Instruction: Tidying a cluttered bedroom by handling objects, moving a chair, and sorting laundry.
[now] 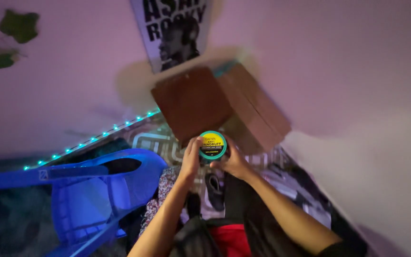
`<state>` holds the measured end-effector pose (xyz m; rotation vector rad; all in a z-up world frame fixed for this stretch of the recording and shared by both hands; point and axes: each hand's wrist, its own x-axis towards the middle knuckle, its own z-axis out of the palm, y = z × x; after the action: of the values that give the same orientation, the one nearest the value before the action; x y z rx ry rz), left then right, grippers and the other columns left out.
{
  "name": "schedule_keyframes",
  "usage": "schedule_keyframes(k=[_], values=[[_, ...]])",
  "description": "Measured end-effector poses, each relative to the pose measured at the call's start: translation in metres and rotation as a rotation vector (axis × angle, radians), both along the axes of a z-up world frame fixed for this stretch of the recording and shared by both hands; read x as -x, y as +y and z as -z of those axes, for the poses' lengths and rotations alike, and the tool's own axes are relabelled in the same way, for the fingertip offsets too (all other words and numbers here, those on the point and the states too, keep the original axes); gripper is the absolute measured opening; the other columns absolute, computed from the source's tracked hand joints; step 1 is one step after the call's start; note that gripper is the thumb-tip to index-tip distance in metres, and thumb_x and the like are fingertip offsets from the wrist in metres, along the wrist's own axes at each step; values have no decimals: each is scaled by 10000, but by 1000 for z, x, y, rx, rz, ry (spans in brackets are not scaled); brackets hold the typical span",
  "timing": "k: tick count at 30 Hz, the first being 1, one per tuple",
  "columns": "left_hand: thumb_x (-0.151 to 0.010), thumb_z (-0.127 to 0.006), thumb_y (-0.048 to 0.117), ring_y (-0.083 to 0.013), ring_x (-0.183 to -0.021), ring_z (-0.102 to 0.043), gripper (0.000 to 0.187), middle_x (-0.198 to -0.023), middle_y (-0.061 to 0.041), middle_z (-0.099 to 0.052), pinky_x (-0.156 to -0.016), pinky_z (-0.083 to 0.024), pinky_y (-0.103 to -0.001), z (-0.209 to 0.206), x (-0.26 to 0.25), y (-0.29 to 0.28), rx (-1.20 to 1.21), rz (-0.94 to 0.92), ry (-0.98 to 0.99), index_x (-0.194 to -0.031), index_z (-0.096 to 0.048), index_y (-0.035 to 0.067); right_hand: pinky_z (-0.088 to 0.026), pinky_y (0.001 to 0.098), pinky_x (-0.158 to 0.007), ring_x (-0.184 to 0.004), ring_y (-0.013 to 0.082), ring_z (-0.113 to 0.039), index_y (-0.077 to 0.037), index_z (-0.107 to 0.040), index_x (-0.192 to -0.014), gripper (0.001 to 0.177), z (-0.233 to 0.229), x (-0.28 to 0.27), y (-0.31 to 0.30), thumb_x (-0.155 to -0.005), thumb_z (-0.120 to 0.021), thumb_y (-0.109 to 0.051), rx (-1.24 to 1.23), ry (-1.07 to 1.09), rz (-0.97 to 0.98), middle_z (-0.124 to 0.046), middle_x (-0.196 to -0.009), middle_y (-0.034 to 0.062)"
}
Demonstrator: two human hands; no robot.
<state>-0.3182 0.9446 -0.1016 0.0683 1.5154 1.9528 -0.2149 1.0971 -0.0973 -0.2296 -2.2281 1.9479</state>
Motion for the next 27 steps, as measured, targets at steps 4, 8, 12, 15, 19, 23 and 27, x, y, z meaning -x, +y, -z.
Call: schedule_keyframes(k=[4,8,12,15,19,23,27], values=[[-1066,-506,388,-141,-1006,-595,431,-1062,-69,-655,-901,-483,-300,52,22,28,-88,-61,8,-1192,-652,3,-478,394,-1157,-1369,243,-532,-56,-337,-1552,1100,31,35,36,-707,-957,-390,-9,27,-63,-521,-1488,113],[-1058,-516,442,-182,-1114,-595,534,-1202,-100,-649,-954,-473,-315,119,49,58,48,-154,-35,-1300,-627,-21,-513,392,-1073,-1260,239,-616,-64,-420,-1480,1035,63,81,74,-648,-995,-282,-316,-21,-116,-620,-1364,133],[-1046,-393,545,-203,-1240,-627,684,-1311,-132,-704,-1053,-467,-290,99,73,88,189,-218,-65,-1337,-649,-18,-491,391,-1067,-1255,241,-601,-50,-410,-1460,1011,99,137,115,-635,-978,-193,-164,-83,-284,-612,-1349,138],[-1080,-414,518,-204,-1287,-574,643,-1355,-123,-646,-1090,-411,-323,180,91,101,437,-343,114,-1358,-622,-22,-527,375,-1071,-1249,216,-641,-70,-459,-1463,913,123,180,133,-682,-925,-157,-182,-173,-372,-651,-1340,113],[-1036,-460,507,-248,-1141,-678,610,-1213,-163,-740,-1000,-522,-361,166,127,127,325,-445,12,-1267,-699,-5,-554,381,-1067,-1225,227,-657,-66,-519,-1416,834,194,235,143,-710,-958,-136,-134,-112,-401,-666,-1325,121],[-1055,-447,480,-243,-1163,-644,582,-1271,-172,-688,-980,-508,-372,209,151,131,385,-554,137,-1371,-607,18,-513,418,-1071,-1275,257,-588,-63,-434,-1473,939,237,279,138,-680,-927,-160,-118,-189,-432,-586,-1381,147],[-1053,-407,495,-254,-1186,-631,608,-1315,-161,-654,-991,-501,-371,225,171,127,429,-591,35,-1464,-517,60,-556,437,-1097,-1273,266,-663,-89,-486,-1447,836,227,317,126,-772,-930,-302,-296,-197,-452,-656,-1376,147]])
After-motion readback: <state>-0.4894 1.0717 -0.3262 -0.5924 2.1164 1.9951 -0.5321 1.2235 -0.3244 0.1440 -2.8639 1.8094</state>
